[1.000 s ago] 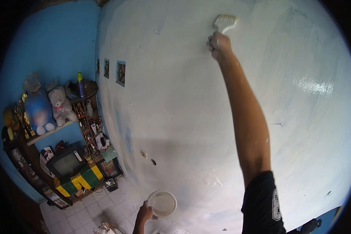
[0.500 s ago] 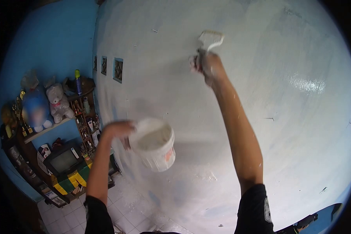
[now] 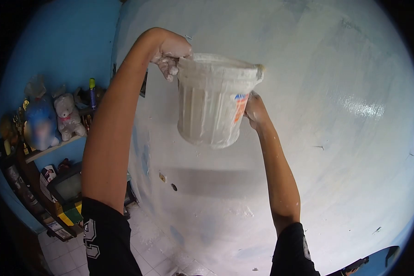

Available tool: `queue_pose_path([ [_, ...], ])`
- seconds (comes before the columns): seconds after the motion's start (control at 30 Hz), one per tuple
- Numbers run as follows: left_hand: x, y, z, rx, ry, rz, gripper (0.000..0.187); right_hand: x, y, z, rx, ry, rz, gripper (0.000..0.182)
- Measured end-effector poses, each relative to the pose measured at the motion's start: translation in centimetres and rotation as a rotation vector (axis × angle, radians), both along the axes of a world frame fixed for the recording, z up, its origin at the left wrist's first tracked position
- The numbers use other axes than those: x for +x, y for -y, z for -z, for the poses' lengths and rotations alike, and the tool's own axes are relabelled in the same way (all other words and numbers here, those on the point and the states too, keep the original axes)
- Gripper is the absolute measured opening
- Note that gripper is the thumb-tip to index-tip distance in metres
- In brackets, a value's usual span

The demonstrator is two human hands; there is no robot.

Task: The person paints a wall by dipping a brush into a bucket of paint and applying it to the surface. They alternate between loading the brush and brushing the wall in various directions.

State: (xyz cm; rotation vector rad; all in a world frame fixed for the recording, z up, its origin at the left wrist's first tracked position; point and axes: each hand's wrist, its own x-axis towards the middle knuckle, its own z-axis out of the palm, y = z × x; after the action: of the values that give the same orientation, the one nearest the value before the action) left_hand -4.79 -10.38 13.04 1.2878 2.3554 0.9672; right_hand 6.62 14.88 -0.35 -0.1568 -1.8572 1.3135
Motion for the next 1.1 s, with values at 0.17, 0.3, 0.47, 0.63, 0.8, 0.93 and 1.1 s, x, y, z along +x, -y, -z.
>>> queue_pose_path([
  [0.17,0.9,-0.3,1.7,-0.026,0.002,-0.03,0.026,1.7,1.4,-4.8,0.111,-0.068,0.04,0.028],
  [0.3,0.3,-1.0,1.7,-0.102,-0.009,0.045,0.027,0.1,3.5,-13.3,0.158,-0.17,-0.111,0.03],
  [0.47,1.3,-0.8,2.1,-0.11,0.0,0.066,0.03,-2.4,1.6,-16.1,0.048,-0.106,-0.166,0.032],
  [0.63,2.6,0.0,2.1,-0.102,-0.054,0.104,0.032,-4.1,-3.7,-6.6,0.048,0.097,-0.119,0.031],
  [0.8,3.4,0.5,2.3,-0.111,-0.062,0.147,0.035,3.5,4.1,-2.0,0.02,-0.101,-0.188,0.037],
  [0.93,2.9,-0.1,2.8,-0.134,-0.079,0.159,0.039,0.5,1.0,-10.3,0.257,-0.077,-0.119,0.03],
  [1.1,3.2,-0.5,3.0,-0.136,-0.067,0.127,0.041,-1.9,0.5,-21.1,0.337,-0.055,0.0,0.019],
])
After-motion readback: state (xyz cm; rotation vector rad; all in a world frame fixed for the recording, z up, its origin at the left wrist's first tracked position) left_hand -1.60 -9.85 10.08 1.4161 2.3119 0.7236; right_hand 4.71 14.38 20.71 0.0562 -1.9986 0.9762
